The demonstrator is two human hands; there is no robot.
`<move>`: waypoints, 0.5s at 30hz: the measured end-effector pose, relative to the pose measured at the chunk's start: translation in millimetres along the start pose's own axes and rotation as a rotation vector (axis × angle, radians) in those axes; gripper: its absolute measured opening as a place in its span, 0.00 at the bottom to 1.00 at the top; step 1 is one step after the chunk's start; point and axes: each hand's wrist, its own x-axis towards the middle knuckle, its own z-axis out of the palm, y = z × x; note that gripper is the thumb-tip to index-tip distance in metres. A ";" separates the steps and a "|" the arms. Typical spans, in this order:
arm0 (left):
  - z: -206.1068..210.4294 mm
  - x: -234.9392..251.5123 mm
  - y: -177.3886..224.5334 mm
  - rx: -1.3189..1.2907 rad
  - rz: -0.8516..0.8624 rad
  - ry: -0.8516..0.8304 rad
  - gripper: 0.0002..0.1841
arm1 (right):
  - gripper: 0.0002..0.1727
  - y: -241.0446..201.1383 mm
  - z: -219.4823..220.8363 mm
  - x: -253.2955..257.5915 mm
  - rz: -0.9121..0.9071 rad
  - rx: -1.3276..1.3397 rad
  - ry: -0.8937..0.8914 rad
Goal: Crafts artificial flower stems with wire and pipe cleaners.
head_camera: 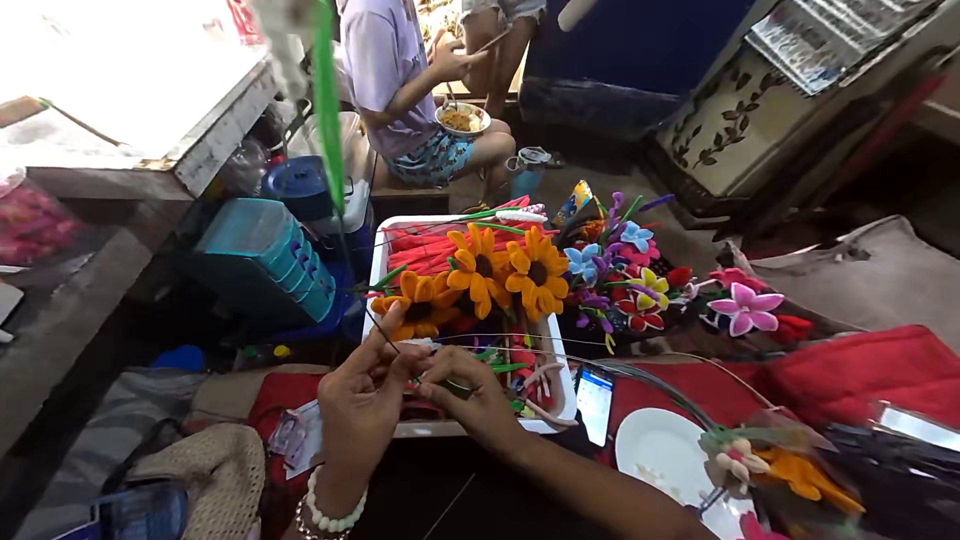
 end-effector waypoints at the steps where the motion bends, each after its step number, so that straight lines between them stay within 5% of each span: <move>1: -2.8 1.2 1.3 -0.049 -0.011 -0.040 0.26 | 0.06 -1.5 -0.7 -0.1 0.041 0.105 -0.050; 7: -5.6 2.4 4.0 -0.344 -0.074 -0.137 0.24 | 0.05 6.4 -4.7 -0.5 0.503 0.853 -0.344; 11: -0.2 -0.3 5.8 -0.277 -0.168 -0.119 0.27 | 0.04 -3.8 1.2 -0.3 0.360 0.546 -0.174; 15: 8.0 -6.3 0.5 -0.081 -0.065 0.004 0.25 | 0.05 -1.0 1.1 0.9 0.121 0.180 -0.075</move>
